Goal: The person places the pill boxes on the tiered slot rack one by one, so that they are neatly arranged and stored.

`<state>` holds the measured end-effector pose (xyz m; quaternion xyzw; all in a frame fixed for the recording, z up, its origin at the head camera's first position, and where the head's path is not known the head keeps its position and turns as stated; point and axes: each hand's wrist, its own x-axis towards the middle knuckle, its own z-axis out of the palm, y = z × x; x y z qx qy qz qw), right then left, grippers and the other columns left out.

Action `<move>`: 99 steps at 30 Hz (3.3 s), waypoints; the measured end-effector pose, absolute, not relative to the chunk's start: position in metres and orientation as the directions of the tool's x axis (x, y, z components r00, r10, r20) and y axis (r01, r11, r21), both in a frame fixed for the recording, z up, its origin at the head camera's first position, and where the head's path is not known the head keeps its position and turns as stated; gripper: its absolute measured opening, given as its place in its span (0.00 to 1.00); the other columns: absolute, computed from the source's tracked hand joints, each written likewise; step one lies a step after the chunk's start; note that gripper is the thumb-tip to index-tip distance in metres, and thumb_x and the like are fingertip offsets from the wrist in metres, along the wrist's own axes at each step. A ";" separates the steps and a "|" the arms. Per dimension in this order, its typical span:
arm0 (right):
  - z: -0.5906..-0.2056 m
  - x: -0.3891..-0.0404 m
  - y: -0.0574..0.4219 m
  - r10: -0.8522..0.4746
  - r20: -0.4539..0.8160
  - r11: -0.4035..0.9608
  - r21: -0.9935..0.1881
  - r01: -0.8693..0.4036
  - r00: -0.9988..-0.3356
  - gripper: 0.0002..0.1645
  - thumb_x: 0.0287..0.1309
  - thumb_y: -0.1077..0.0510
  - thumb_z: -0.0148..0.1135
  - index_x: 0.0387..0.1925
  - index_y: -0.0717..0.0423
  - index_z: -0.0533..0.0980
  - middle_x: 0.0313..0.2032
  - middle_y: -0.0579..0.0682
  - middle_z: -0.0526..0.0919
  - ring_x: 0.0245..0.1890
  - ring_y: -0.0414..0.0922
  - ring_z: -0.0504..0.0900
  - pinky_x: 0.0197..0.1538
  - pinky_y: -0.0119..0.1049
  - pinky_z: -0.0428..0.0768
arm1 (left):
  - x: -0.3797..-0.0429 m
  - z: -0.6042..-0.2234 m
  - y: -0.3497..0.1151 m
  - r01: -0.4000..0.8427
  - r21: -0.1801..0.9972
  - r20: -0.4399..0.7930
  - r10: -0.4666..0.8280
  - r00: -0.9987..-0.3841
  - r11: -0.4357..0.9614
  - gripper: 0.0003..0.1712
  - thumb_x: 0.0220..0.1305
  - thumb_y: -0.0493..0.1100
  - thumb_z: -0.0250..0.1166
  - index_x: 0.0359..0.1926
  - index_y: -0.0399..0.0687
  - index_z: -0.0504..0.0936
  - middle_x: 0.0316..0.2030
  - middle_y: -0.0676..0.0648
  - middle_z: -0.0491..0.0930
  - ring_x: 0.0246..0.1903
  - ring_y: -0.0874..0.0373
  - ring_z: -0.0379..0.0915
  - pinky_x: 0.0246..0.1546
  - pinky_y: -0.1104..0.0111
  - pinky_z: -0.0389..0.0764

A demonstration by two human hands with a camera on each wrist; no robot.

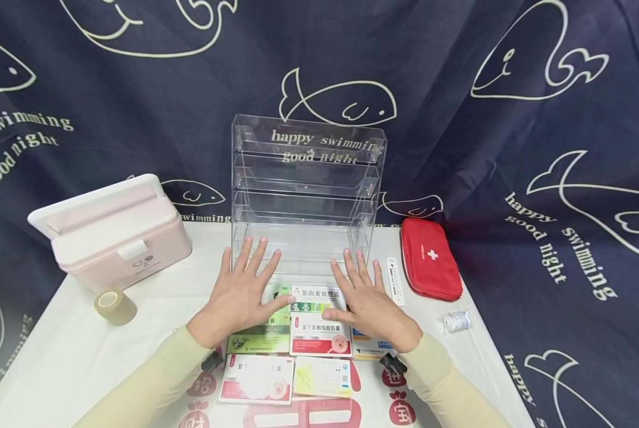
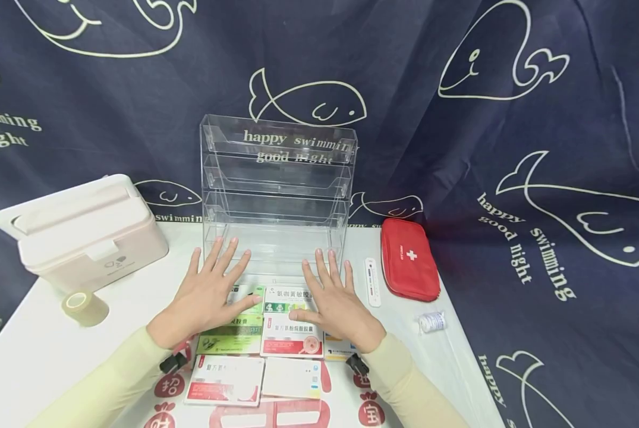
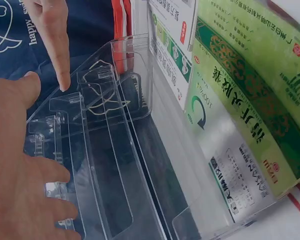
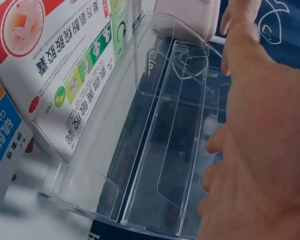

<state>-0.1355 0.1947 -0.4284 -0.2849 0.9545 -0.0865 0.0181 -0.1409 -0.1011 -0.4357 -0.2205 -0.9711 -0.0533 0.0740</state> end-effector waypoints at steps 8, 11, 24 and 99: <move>-0.429 -0.141 0.197 -0.543 0.198 0.757 -0.305 -0.578 -0.816 0.53 0.64 0.37 0.66 0.79 0.54 0.54 0.79 0.56 0.47 0.78 0.54 0.40 0.73 0.60 0.49 | -0.153 -0.441 -0.108 0.490 0.283 0.323 0.399 -0.858 0.824 0.42 0.68 0.68 0.58 0.72 0.47 0.71 0.72 0.41 0.65 0.71 0.41 0.58 0.66 0.43 0.63; -0.429 -0.143 0.199 -0.493 0.276 0.725 -0.393 -0.565 -0.825 0.49 0.63 0.43 0.70 0.77 0.54 0.59 0.77 0.54 0.54 0.77 0.51 0.48 0.73 0.56 0.55 | -0.162 -0.446 -0.115 0.451 0.469 0.380 0.288 -0.879 0.759 0.31 0.70 0.61 0.62 0.64 0.49 0.79 0.63 0.45 0.77 0.62 0.45 0.71 0.59 0.47 0.72; -0.420 -0.125 0.227 -0.167 0.301 0.395 -0.852 -0.344 -0.939 0.29 0.64 0.67 0.67 0.66 0.63 0.71 0.57 0.58 0.82 0.57 0.54 0.80 0.57 0.38 0.77 | -0.194 -0.451 -0.152 0.292 0.823 0.421 -0.178 -0.889 0.488 0.14 0.70 0.44 0.66 0.52 0.42 0.80 0.41 0.48 0.83 0.37 0.57 0.79 0.34 0.71 0.74; -0.522 -0.085 0.324 0.020 0.308 0.683 -0.699 -0.213 -0.951 0.31 0.43 0.70 0.82 0.48 0.55 0.76 0.39 0.46 0.78 0.32 0.44 0.75 0.32 0.28 0.76 | -0.219 -0.446 -0.164 0.193 0.790 0.312 -0.110 -0.944 0.583 0.13 0.70 0.45 0.68 0.44 0.38 0.81 0.40 0.41 0.84 0.40 0.46 0.80 0.43 0.58 0.77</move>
